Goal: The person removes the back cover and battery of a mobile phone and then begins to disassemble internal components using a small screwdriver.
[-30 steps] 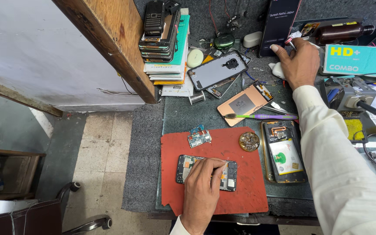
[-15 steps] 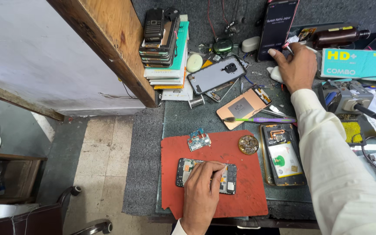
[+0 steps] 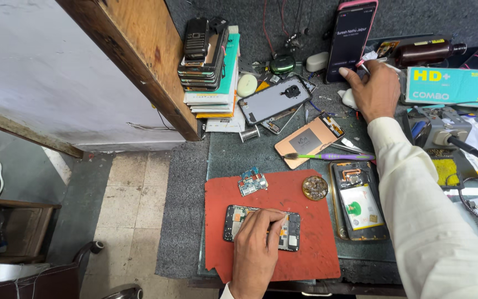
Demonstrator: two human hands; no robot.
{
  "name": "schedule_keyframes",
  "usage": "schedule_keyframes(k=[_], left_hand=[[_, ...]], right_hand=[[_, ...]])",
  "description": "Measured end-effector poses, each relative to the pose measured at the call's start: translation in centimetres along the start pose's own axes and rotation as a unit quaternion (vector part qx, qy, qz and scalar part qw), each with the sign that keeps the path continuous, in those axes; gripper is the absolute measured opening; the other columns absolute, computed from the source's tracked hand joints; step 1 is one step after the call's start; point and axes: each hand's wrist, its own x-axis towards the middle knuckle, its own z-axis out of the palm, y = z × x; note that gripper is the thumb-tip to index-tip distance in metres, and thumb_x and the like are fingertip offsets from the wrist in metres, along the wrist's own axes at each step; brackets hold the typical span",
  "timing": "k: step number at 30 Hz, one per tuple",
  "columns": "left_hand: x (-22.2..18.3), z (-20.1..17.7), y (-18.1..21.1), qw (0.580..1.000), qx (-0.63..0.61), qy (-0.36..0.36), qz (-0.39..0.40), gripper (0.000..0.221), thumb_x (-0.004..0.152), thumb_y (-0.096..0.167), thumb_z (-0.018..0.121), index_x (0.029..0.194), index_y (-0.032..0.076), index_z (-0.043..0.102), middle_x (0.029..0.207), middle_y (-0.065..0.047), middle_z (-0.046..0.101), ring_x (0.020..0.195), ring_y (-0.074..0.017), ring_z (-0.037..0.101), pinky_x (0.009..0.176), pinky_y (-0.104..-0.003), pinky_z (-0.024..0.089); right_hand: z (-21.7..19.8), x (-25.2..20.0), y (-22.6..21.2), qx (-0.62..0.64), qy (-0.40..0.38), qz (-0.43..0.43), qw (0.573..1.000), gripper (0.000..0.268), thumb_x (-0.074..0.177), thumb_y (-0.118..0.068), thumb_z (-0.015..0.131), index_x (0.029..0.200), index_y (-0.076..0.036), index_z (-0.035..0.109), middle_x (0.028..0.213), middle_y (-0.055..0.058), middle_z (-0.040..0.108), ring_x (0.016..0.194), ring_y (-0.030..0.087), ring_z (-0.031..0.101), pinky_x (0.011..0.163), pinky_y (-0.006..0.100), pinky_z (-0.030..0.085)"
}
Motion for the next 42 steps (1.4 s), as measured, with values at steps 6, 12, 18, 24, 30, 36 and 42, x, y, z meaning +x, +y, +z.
schedule_keyframes(k=[6,12,18,24,30,36,42], left_hand=[[-0.3,0.1,-0.4,1.000,0.001,0.014,0.007,0.005,0.095,0.005,0.065,0.098,0.001,0.065,0.095,-0.010,0.074,0.089,-0.0255,0.073,0.074,-0.038,0.059],[-0.1,0.1,-0.1,1.000,0.004,0.020,0.023,0.006,0.095,0.004,0.065,0.100,0.002,0.066,0.096,-0.010,0.074,0.091,-0.0261,0.073,0.075,-0.038,0.058],[-0.6,-0.3,1.2,0.994,0.014,0.034,0.103,0.005,0.095,0.001,0.064,0.100,0.001,0.065,0.098,-0.010,0.074,0.093,-0.0282,0.070,0.079,-0.039,0.057],[-1.0,-0.5,1.4,0.978,0.053,0.036,0.198,0.014,0.090,-0.002,0.066,0.104,-0.001,0.065,0.103,-0.012,0.072,0.098,-0.0301,0.069,0.083,-0.040,0.057],[-0.7,0.5,3.3,0.974,0.028,-0.021,0.226,0.015,0.090,-0.004,0.067,0.105,0.000,0.066,0.104,-0.012,0.072,0.099,-0.0308,0.068,0.084,-0.039,0.057],[0.8,2.9,5.6,0.961,0.022,-0.108,0.253,0.011,0.093,0.000,0.067,0.104,0.001,0.065,0.099,-0.013,0.069,0.097,-0.0322,0.066,0.082,-0.042,0.054],[1.3,5.2,6.8,0.943,0.028,-0.162,0.289,0.027,0.082,-0.008,0.061,0.108,0.000,0.064,0.102,-0.013,0.069,0.101,-0.0333,0.065,0.087,-0.042,0.054]], right_hand=[[1.9,0.2,2.9,-0.006,0.084,-0.048,0.995,0.020,0.106,-0.012,0.064,0.096,0.005,0.069,0.093,0.026,0.067,0.085,0.046,0.064,0.076,0.054,0.048],[1.4,-0.2,2.2,0.030,0.135,-0.068,0.988,0.014,0.110,-0.009,0.061,0.105,0.004,0.060,0.102,0.025,0.061,0.095,0.045,0.056,0.083,0.054,0.041],[-2.7,-2.0,-2.5,0.114,0.170,-0.121,0.971,0.009,0.110,-0.002,0.054,0.115,0.001,0.062,0.109,0.020,0.058,0.102,0.039,0.054,0.089,0.047,0.042],[-9.5,-4.9,-7.2,0.379,0.079,-0.104,0.916,0.021,0.119,-0.014,0.044,0.113,0.001,0.058,0.114,0.010,0.066,0.102,0.019,0.060,0.095,0.034,0.048],[-16.3,-16.1,-6.8,0.348,0.098,-0.088,0.928,0.054,0.125,-0.032,0.033,0.101,0.004,0.065,0.097,0.010,0.064,0.088,0.015,0.054,0.083,0.028,0.043],[-14.6,-22.3,-2.3,0.349,0.246,0.123,0.896,0.066,0.123,-0.045,0.035,0.093,0.004,0.067,0.072,0.002,0.053,0.062,0.007,0.043,0.059,0.021,0.029],[-13.8,-23.2,-0.5,0.426,0.239,0.147,0.860,0.062,0.122,-0.049,0.040,0.107,0.006,0.067,0.077,0.002,0.056,0.066,0.006,0.047,0.061,0.021,0.034]])
